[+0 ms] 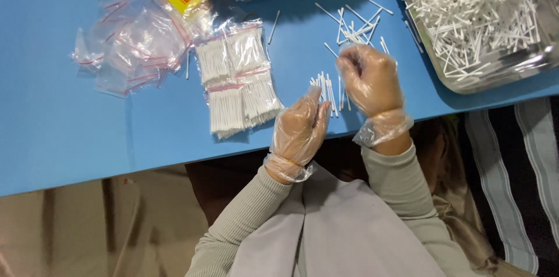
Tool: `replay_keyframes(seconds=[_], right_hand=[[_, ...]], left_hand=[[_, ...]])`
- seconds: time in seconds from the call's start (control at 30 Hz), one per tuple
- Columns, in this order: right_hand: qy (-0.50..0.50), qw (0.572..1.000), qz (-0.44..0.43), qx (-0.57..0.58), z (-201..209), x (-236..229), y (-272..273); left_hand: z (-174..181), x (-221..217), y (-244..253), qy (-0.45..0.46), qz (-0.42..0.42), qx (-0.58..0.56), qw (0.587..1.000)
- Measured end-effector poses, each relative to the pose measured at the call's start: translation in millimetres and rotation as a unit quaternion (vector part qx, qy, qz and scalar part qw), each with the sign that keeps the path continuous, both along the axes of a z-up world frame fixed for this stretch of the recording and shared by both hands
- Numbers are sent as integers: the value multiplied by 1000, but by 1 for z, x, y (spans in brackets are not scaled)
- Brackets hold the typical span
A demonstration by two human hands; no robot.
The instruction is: Sorting and placing cotton swabs into small plastic bags at a workspace.
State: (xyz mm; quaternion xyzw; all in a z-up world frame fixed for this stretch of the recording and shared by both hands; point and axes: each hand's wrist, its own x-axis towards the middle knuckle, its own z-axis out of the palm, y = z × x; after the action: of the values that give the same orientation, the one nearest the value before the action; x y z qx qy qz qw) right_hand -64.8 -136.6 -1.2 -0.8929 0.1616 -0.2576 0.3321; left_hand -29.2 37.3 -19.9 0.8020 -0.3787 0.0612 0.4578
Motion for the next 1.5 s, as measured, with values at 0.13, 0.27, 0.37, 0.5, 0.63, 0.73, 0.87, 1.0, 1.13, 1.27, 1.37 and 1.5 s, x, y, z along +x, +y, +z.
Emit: replay_keyframes(seconds=[0.13, 0.27, 0.37, 0.5, 0.63, 0.73, 0.87, 1.0, 1.13, 1.27, 1.37, 1.5], right_hand=[[10, 998, 55, -8, 2, 43, -8], [13, 979, 184, -81, -3, 91, -19], [59, 968, 208, -131, -2, 125, -16], [130, 936, 206, -254, -5, 151, -6], [121, 911, 188, -346, -32, 169, -16], [155, 905, 184, -350, -39, 171, -24], [229, 870, 157, -407, -48, 159, -29], [230, 942, 215, -117, -8, 123, -29], [126, 956, 250, 89, 21, 77, -30], [101, 949, 228, 191, 41, 30, -9], [71, 965, 168, 190, 29, -3, 3], [99, 992, -26, 79, -8, -44, -2]], left_hand=[[2, 13, 3, -9, 8, -12, 1000], [8, 24, 6, 0, 0, -67, 998], [10, 32, 8, 8, -1, -81, 997], [7, 42, 6, 9, -5, -85, 996], [2, 52, 6, 22, -19, -74, 997], [6, 56, 6, 44, -32, -72, 996], [11, 55, 7, 77, -49, -71, 993], [16, 53, 7, 67, -56, -127, 988], [18, 46, 4, 65, -52, -147, 986], [27, 38, 4, 96, -58, -186, 976], [25, 28, 3, 86, -70, -186, 976], [9, 16, 4, 26, -77, -96, 992]])
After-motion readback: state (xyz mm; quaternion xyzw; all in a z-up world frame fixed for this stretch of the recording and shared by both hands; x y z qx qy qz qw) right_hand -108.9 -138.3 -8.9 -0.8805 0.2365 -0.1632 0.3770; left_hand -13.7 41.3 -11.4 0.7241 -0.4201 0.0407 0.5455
